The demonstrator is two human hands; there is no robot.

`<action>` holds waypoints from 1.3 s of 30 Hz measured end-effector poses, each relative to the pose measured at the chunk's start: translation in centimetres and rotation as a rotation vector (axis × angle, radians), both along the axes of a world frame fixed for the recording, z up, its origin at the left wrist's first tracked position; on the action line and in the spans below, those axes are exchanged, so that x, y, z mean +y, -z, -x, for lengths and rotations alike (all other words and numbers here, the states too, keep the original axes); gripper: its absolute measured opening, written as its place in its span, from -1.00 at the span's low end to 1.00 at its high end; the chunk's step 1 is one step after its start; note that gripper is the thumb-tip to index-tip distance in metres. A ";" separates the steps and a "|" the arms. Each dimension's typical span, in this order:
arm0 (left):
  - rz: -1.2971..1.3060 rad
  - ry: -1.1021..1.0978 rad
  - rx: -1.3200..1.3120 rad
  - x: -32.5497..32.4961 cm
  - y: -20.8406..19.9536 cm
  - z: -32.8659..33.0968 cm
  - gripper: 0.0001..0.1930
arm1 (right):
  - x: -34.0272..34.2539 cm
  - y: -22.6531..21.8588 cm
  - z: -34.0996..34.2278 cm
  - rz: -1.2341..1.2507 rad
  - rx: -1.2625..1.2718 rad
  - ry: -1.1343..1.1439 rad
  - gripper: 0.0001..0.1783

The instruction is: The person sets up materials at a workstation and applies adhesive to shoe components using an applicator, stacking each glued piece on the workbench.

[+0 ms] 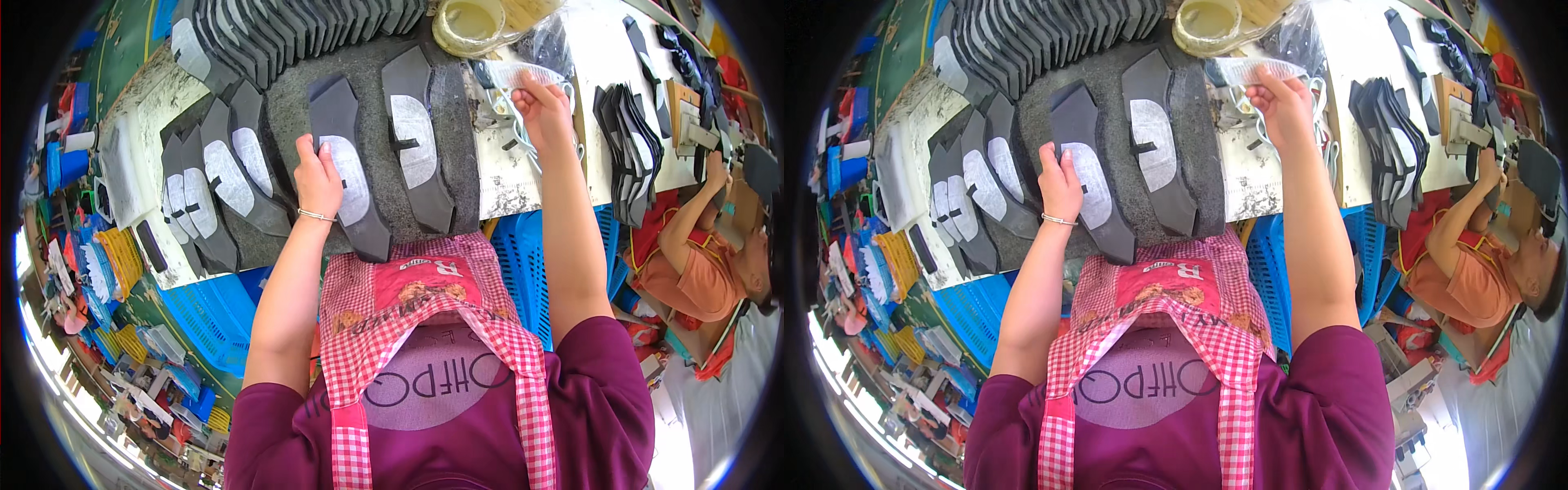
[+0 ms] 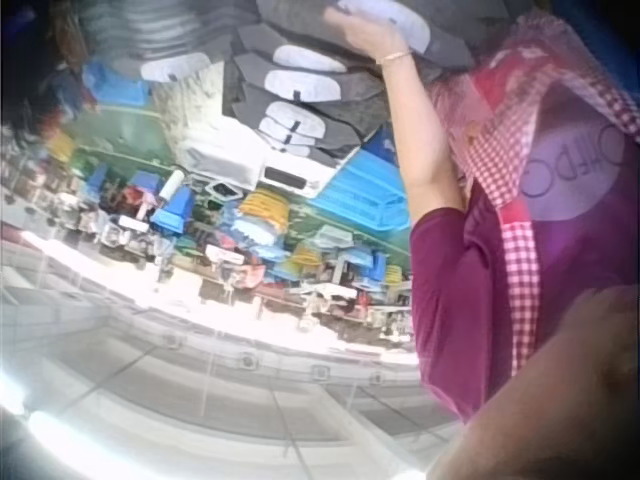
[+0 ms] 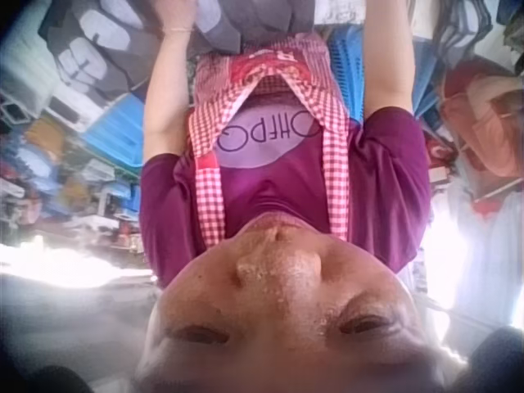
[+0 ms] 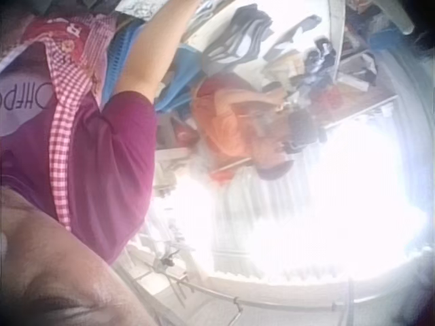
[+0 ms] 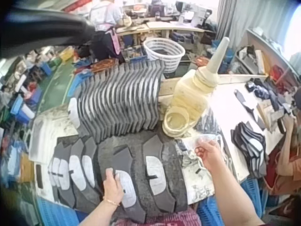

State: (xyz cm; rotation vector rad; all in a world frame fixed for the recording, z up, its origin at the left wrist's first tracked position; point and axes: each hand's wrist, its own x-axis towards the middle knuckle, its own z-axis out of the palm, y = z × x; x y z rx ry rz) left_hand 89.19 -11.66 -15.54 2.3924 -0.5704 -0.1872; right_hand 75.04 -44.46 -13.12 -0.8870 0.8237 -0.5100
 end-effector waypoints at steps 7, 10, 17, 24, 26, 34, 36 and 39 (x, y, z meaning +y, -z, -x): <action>0.242 -0.001 0.302 -9.2 -0.5 1.6 -0.71 | 2.8 0.7 2.4 -0.030 -0.009 0.016 -0.84; 0.082 0.122 -0.015 -9.7 1.2 0.3 -0.72 | 5.1 1.5 0.8 0.115 0.052 -0.082 -0.77; -0.253 0.126 0.149 -11.2 -0.4 0.7 -0.72 | 6.9 2.2 -6.8 1.173 0.340 -0.152 -0.88; -0.202 0.099 0.115 -10.4 0.3 0.6 -0.71 | 5.9 0.6 -1.8 0.893 0.191 -0.692 -0.91; -0.191 0.094 0.112 -10.4 0.3 0.9 -0.70 | 7.2 -0.4 2.4 0.836 0.149 -0.884 -0.90; -0.097 0.117 0.076 -10.1 1.2 0.1 -0.69 | 8.2 -1.3 5.7 0.912 0.169 -0.981 -0.89; -0.046 0.188 0.132 -9.3 1.3 -1.1 -0.68 | 7.3 -2.0 4.8 0.783 0.198 -1.036 -0.90; -0.003 0.263 0.270 -8.5 1.2 -2.2 -0.65 | 7.9 -3.0 0.8 0.816 0.141 -0.775 -0.88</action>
